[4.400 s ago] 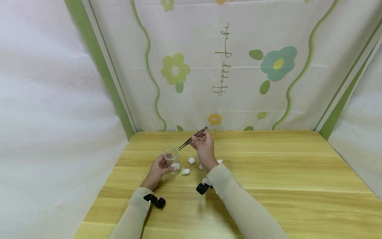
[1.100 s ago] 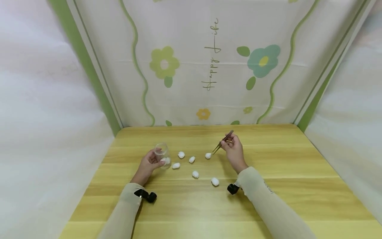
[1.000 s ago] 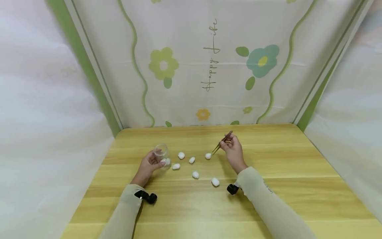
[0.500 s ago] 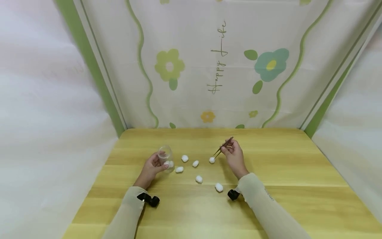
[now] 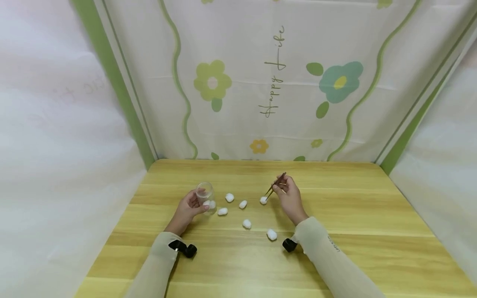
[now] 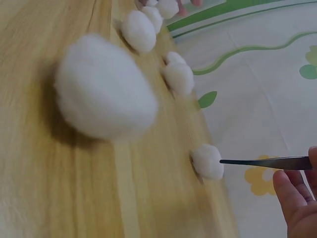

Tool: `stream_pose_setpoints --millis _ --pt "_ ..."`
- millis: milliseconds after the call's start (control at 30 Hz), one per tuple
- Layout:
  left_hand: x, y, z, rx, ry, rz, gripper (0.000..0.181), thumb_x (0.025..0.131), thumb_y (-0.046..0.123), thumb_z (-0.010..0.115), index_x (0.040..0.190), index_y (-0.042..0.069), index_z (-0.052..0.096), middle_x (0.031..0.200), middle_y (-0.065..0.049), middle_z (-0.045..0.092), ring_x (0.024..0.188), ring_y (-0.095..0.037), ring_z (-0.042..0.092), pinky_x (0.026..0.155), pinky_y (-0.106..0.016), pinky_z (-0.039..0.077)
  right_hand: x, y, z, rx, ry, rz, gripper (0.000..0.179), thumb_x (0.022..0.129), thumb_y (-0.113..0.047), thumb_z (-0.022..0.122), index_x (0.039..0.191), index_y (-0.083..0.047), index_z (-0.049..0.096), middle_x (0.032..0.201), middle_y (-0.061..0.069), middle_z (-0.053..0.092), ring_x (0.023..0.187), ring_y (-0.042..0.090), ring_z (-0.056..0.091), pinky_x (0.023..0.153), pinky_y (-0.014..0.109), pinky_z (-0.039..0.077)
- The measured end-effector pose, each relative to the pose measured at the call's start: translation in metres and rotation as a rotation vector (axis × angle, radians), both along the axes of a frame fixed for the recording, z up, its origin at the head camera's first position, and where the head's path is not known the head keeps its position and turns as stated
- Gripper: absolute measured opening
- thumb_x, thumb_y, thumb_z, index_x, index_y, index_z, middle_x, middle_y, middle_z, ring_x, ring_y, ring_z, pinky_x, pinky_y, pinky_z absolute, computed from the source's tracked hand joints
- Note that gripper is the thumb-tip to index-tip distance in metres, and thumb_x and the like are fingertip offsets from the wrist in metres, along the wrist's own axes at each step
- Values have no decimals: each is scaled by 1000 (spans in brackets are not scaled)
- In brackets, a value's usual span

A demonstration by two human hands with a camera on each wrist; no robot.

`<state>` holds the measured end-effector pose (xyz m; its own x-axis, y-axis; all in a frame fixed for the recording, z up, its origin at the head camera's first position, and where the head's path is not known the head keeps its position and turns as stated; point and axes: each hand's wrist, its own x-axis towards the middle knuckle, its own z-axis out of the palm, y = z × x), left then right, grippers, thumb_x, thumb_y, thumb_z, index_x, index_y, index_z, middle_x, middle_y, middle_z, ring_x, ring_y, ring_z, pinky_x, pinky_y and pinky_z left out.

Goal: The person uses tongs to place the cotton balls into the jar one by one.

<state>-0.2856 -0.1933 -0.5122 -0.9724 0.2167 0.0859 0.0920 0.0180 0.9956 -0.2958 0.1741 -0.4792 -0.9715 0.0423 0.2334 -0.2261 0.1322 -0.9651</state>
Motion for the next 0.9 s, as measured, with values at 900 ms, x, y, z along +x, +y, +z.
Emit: stream_pose_setpoints --millis 900 --pt "2 1 -2 23 44 -21 66 81 11 80 138 4 48 137 -16 52 125 -29 49 101 -33 41 -8 -9 -11 40 -37 -16 25 96 -7 60 120 -3 51 118 24 54 106 30 62 86 43 52"
